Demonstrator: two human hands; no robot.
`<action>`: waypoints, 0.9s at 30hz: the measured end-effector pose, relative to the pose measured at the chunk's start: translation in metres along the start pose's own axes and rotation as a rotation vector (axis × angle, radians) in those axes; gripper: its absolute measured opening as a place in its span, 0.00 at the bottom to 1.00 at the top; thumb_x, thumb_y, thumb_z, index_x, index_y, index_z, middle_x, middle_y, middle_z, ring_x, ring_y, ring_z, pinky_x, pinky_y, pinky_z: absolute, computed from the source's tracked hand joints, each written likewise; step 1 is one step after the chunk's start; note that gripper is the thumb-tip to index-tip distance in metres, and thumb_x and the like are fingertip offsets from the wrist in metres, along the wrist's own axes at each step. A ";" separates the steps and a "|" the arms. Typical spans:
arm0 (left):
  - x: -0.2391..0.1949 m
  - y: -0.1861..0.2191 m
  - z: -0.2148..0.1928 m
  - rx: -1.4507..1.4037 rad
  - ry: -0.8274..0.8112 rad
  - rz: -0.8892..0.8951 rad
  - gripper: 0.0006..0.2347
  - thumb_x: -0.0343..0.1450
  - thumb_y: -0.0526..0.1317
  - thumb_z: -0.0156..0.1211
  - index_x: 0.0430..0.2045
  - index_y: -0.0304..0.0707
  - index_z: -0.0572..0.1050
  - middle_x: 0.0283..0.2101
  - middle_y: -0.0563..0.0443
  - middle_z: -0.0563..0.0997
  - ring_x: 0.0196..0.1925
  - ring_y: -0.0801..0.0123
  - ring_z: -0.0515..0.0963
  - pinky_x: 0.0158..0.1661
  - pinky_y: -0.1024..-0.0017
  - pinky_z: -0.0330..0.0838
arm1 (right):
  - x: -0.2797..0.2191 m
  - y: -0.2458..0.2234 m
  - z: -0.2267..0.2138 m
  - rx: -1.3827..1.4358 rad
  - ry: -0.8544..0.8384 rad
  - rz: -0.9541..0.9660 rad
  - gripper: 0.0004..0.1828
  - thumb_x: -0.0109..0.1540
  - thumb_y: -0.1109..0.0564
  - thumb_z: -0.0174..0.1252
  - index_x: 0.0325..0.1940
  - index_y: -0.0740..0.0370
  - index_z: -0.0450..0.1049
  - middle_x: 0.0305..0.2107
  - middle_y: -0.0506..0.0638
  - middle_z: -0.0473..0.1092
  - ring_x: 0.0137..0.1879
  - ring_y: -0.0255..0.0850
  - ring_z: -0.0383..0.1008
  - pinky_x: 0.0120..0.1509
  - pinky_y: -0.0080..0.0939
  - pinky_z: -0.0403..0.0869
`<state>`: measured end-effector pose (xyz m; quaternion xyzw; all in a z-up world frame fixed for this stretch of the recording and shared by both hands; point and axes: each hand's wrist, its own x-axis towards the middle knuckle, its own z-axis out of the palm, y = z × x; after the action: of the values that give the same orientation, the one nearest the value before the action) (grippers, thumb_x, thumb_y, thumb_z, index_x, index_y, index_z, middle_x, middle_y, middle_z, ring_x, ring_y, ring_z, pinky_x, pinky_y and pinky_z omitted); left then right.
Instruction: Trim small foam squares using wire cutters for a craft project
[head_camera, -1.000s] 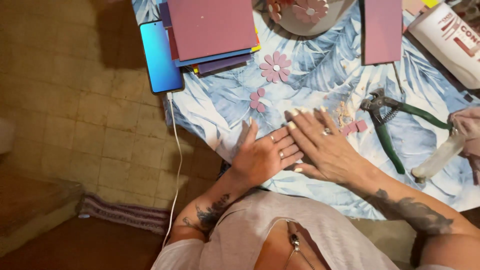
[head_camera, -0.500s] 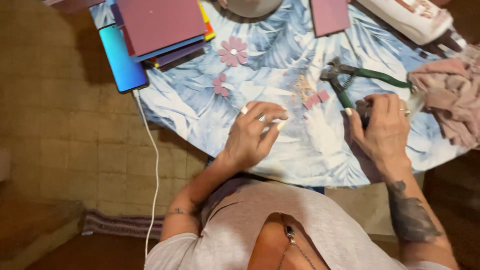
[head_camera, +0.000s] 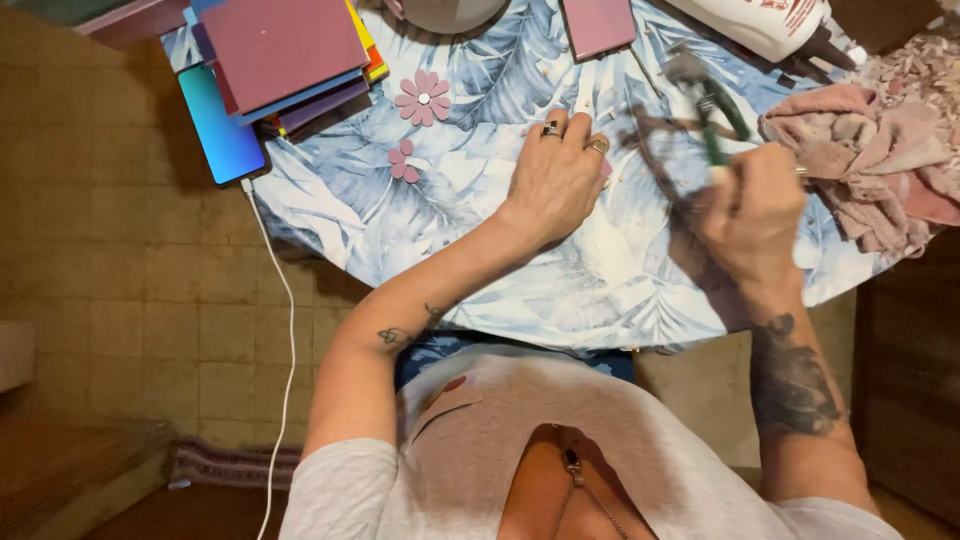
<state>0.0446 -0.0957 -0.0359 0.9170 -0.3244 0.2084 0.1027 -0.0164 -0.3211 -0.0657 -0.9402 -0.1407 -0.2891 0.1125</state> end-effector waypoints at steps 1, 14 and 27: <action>0.001 0.001 0.003 0.005 0.001 -0.001 0.07 0.59 0.43 0.51 0.21 0.41 0.72 0.29 0.49 0.67 0.34 0.58 0.65 0.29 0.66 0.60 | 0.000 0.005 -0.005 0.003 0.004 -0.003 0.17 0.67 0.52 0.31 0.28 0.62 0.56 0.21 0.51 0.54 0.26 0.38 0.52 0.27 0.36 0.56; -0.005 -0.002 -0.011 -0.618 -0.075 0.057 0.09 0.59 0.31 0.49 0.30 0.40 0.61 0.26 0.45 0.70 0.26 0.49 0.71 0.26 0.58 0.64 | 0.041 -0.029 -0.059 0.535 -0.285 0.250 0.13 0.57 0.60 0.44 0.43 0.70 0.58 0.38 0.59 0.59 0.42 0.47 0.58 0.43 0.44 0.58; 0.017 -0.043 -0.024 -1.861 -0.132 -0.664 0.09 0.64 0.33 0.49 0.36 0.29 0.69 0.29 0.39 0.76 0.30 0.67 0.79 0.29 0.79 0.75 | 0.089 -0.009 -0.030 0.784 -0.208 0.184 0.10 0.53 0.59 0.55 0.37 0.64 0.68 0.27 0.52 0.65 0.35 0.41 0.66 0.44 0.39 0.64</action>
<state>0.0762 -0.0642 -0.0089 0.5247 -0.0904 -0.2206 0.8172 0.0364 -0.3036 0.0107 -0.8590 -0.1661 -0.1060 0.4725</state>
